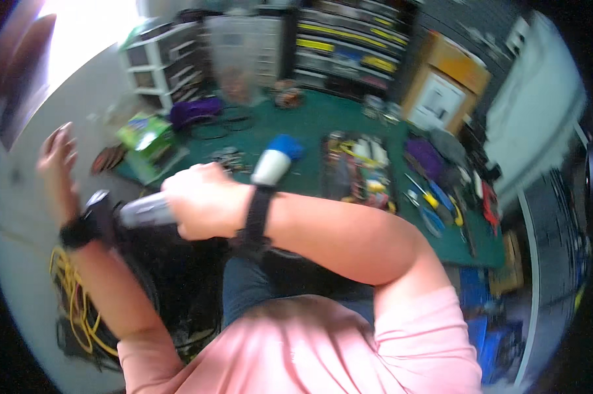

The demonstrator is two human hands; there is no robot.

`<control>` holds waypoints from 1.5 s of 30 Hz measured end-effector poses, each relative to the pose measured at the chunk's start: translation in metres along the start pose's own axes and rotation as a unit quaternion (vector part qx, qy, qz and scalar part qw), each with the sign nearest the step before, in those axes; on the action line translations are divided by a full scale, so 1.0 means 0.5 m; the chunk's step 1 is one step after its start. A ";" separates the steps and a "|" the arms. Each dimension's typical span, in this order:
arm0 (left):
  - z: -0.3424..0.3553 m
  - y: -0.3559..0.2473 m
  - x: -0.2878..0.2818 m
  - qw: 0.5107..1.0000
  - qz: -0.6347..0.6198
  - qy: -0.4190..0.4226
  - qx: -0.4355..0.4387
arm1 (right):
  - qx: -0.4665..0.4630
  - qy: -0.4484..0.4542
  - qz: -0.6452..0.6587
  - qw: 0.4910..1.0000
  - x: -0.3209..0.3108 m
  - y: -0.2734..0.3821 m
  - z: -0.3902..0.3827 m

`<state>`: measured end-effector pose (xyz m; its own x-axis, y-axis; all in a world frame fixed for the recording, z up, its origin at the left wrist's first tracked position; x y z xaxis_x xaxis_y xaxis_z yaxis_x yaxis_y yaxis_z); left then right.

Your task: The person works on an open electronic control box, handling wires and small components. They use pliers to strip a wire and connect it to a terminal inside the box, then use a screwdriver to tighten the connection.

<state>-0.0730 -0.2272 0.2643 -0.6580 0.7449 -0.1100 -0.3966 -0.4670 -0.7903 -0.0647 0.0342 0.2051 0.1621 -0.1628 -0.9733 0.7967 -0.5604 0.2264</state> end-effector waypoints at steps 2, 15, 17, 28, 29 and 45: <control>0.001 -0.036 -0.059 0.999 -0.021 -0.030 0.016 | -0.044 -0.030 0.020 0.998 -0.005 0.025 -0.029; -0.220 -0.170 0.083 0.980 -0.011 0.050 0.194 | 0.066 -0.334 -0.067 0.938 -0.251 -0.072 -0.560; -0.302 -0.275 0.227 0.906 0.209 0.105 0.354 | 0.059 -0.390 -0.167 0.903 -0.267 -0.085 -0.655; -0.689 -0.694 0.757 0.728 -0.020 0.437 0.528 | 0.308 -0.292 -0.338 0.840 -0.154 -0.257 -1.116; -0.730 -0.706 0.794 0.698 0.018 0.446 0.559 | 0.315 -0.280 -0.336 0.842 -0.136 -0.269 -1.134; -1.023 -0.588 1.071 0.592 0.207 0.481 0.612 | 0.357 -0.209 -0.293 0.862 0.019 -0.415 -1.201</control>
Point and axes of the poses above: each hand's wrist, its own z-axis towards the middle knuckle, its own x-axis out of the palm, y = z × x, the point moved 9 cm from there along z, towards the middle knuckle, and after that the axes turned 3 degrees about y, right-handed, at the moved point
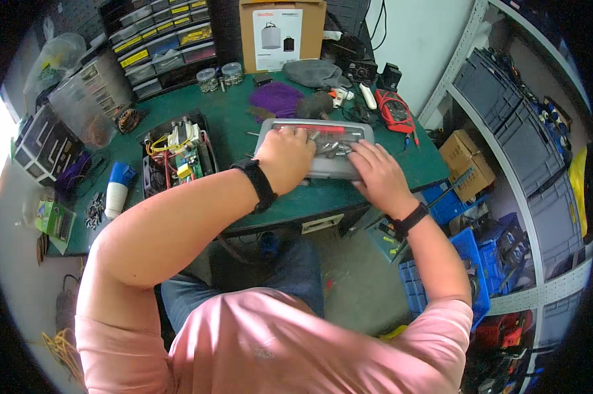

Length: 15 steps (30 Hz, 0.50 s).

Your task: The person works on an open electronic control box, handling wires and small components. They use pliers to strip a wire and connect it to a terminal inside the box, then use a screwdriver to tighten the connection.

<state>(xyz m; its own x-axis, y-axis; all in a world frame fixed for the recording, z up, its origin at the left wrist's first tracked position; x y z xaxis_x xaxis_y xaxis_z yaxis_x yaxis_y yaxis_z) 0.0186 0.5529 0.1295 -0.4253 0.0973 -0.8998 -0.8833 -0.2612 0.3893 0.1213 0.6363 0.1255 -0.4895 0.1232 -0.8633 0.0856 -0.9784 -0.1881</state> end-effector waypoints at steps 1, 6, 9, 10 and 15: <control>0.005 0.002 0.004 1.000 0.003 0.009 -0.011 | 0.006 0.002 0.007 1.000 -0.004 0.011 0.005; 0.009 -0.003 0.031 0.999 -0.026 0.015 -0.016 | -0.034 -0.058 -0.003 0.998 -0.005 0.083 0.064; 0.007 0.001 0.035 1.000 -0.024 -0.002 -0.019 | -0.050 -0.072 -0.043 0.995 0.019 0.101 0.087; 0.008 -0.001 0.036 0.999 -0.023 -0.013 -0.018 | -0.050 -0.067 -0.055 0.995 0.026 0.106 0.089; 0.010 -0.005 0.045 0.998 0.006 -0.022 -0.056 | -0.064 -0.057 -0.095 0.992 0.056 0.116 0.080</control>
Point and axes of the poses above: each hand's wrist, its own z-axis towards the middle knuckle, its own x-axis out of the palm, y = z × x, the point moved 9 cm from there along z, towards the middle knuckle, and after that the axes turned 3 degrees about y, right-handed, at the moved point
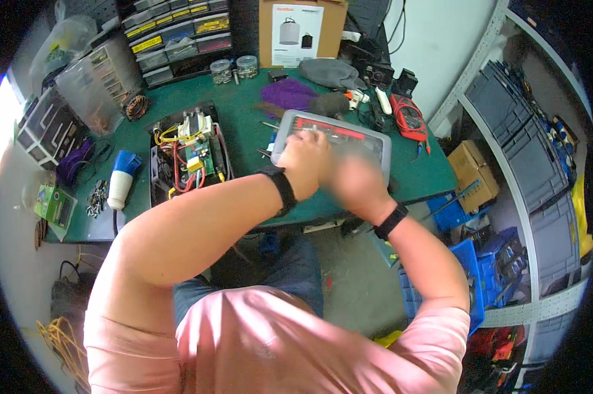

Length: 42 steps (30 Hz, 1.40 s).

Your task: The person works on an open electronic control box, handling wires and small components. They use pliers to strip a wire and connect it to a terminal inside the box, then use a screwdriver to tighten the connection.

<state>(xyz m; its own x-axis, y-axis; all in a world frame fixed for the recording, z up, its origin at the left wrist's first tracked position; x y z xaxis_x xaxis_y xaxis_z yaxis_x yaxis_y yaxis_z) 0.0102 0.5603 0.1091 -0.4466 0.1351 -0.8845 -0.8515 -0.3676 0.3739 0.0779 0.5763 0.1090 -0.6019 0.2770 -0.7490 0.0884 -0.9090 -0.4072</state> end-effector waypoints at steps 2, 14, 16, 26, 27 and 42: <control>0.005 -0.013 0.003 1.000 -0.023 -0.003 -0.010 | -0.009 0.010 0.003 1.000 0.006 -0.004 -0.011; 0.019 -0.002 0.007 0.990 -0.131 0.038 0.029 | 0.032 0.031 -0.017 0.999 0.040 -0.029 -0.004; 0.020 0.004 0.002 0.988 -0.148 0.026 0.028 | 0.026 0.028 -0.019 0.999 0.040 -0.022 0.001; 0.023 0.018 -0.023 0.994 -0.081 -0.055 0.045 | -0.058 -0.003 -0.038 0.998 0.012 -0.030 0.026; 0.026 0.021 -0.021 0.994 -0.083 -0.055 0.046 | -0.067 -0.001 -0.040 0.997 0.012 -0.032 0.031; 0.059 0.048 -0.019 0.991 -0.126 -0.003 0.047 | -0.104 0.041 -0.055 0.992 0.008 -0.030 0.075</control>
Point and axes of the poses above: each hand's wrist, its own z-axis towards the middle knuckle, its own x-axis out of the palm, y = z × x, the point moved 9 cm from there along z, towards the middle knuckle, and after that the axes turned 3 degrees about y, right-handed, at the moved point
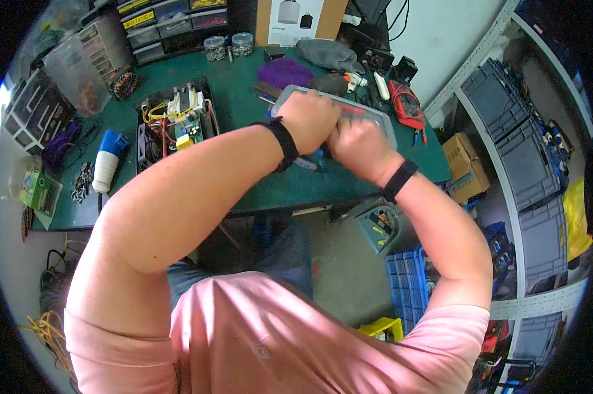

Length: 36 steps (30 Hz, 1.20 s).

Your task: The person works on an open electronic control box, handling wires and small components. They use pliers to strip a wire and connect it to a terminal inside the box, then use a screwdriver to tighten the connection.

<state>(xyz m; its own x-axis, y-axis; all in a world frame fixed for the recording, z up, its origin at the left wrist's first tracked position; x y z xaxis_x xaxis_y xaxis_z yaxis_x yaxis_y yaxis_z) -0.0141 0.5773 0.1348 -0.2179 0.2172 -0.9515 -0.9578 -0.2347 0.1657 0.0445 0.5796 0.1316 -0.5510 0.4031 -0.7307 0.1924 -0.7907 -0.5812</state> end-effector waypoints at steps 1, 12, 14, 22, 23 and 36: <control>0.003 0.005 -0.008 1.000 -0.003 0.006 0.004 | 0.006 -0.010 0.000 1.000 -0.004 -0.008 0.001; 0.007 0.034 0.003 0.995 -0.072 0.066 0.008 | 0.039 -0.001 0.050 0.998 -0.002 -0.030 -0.007; 0.003 0.034 -0.002 0.996 -0.067 0.058 0.004 | 0.033 -0.012 0.035 0.999 0.002 -0.025 -0.008; 0.012 0.057 -0.010 0.995 -0.075 0.071 -0.015 | -0.003 -0.046 -0.021 0.999 0.000 -0.042 0.011; 0.011 0.058 -0.008 0.995 -0.074 0.068 -0.014 | -0.007 -0.049 -0.020 0.999 -0.001 -0.039 0.012; 0.012 0.059 0.011 0.994 -0.070 0.082 0.008 | -0.050 0.040 0.005 0.998 0.010 -0.023 0.035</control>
<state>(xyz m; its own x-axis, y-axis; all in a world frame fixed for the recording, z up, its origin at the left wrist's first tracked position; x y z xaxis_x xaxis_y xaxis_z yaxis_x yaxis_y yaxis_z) -0.0445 0.5770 0.1361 -0.0496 0.0900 -0.9947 -0.9798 -0.1977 0.0310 0.0255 0.5826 0.1409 -0.4823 0.4353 -0.7602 0.2801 -0.7457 -0.6046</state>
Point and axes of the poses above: each hand's wrist, its own z-axis towards the middle knuckle, its own x-axis out of the palm, y = z × x, the point moved 9 cm from there along z, towards the middle knuckle, and after that the axes turned 3 degrees about y, right-handed, at the moved point
